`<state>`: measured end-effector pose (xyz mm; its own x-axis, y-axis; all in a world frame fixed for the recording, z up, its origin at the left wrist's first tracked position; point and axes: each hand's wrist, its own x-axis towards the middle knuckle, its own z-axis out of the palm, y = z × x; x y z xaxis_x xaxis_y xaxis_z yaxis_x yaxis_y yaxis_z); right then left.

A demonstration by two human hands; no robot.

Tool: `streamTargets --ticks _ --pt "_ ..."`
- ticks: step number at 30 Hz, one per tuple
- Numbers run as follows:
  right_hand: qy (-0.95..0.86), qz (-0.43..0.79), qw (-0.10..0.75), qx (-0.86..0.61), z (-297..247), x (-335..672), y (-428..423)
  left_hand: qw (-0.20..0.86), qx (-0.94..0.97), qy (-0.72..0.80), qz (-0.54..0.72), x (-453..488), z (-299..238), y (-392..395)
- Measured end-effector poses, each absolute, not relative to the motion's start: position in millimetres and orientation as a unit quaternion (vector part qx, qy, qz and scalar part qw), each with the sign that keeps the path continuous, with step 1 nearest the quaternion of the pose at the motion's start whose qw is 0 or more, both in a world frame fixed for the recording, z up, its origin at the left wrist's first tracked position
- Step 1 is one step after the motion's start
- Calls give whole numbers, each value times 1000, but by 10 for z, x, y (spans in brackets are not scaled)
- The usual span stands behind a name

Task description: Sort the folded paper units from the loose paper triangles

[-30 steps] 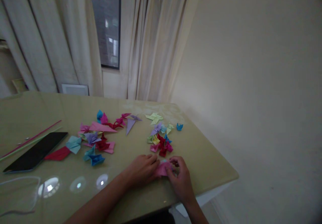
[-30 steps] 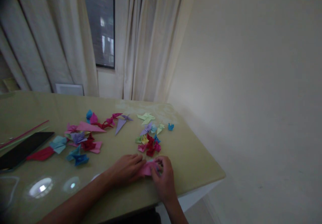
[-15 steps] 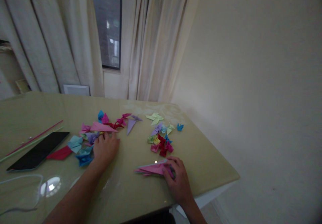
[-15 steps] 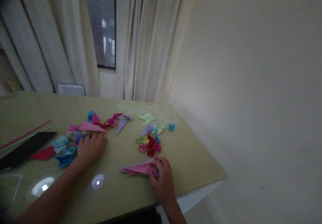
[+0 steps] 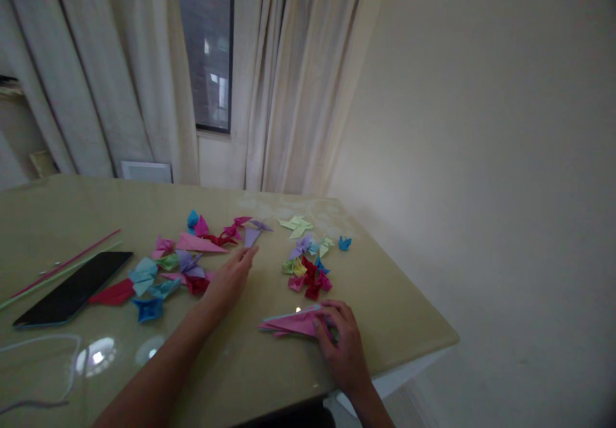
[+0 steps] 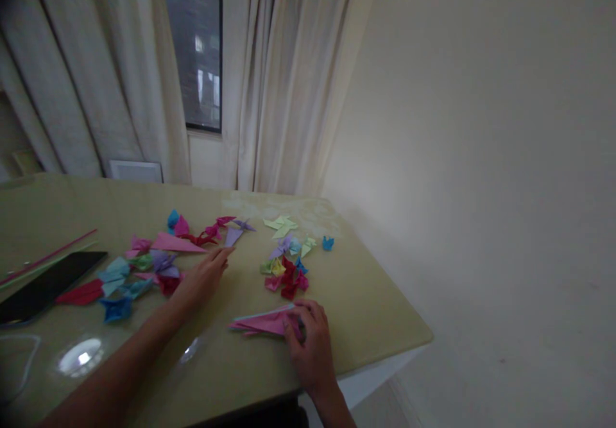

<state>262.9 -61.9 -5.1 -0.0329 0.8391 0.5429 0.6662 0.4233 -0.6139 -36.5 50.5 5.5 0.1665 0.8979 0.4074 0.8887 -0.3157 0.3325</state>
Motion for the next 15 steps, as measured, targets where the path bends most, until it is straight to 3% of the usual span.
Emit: streamTargets --ticks 7,11,15 --pt "-710 124 489 -492 59 2566 -602 -5 831 380 406 127 42 246" --pt "-713 243 487 -441 335 2325 -405 -60 889 233 389 299 102 81" --pt "-703 332 486 -398 564 2102 -124 -72 879 234 410 338 86 47"
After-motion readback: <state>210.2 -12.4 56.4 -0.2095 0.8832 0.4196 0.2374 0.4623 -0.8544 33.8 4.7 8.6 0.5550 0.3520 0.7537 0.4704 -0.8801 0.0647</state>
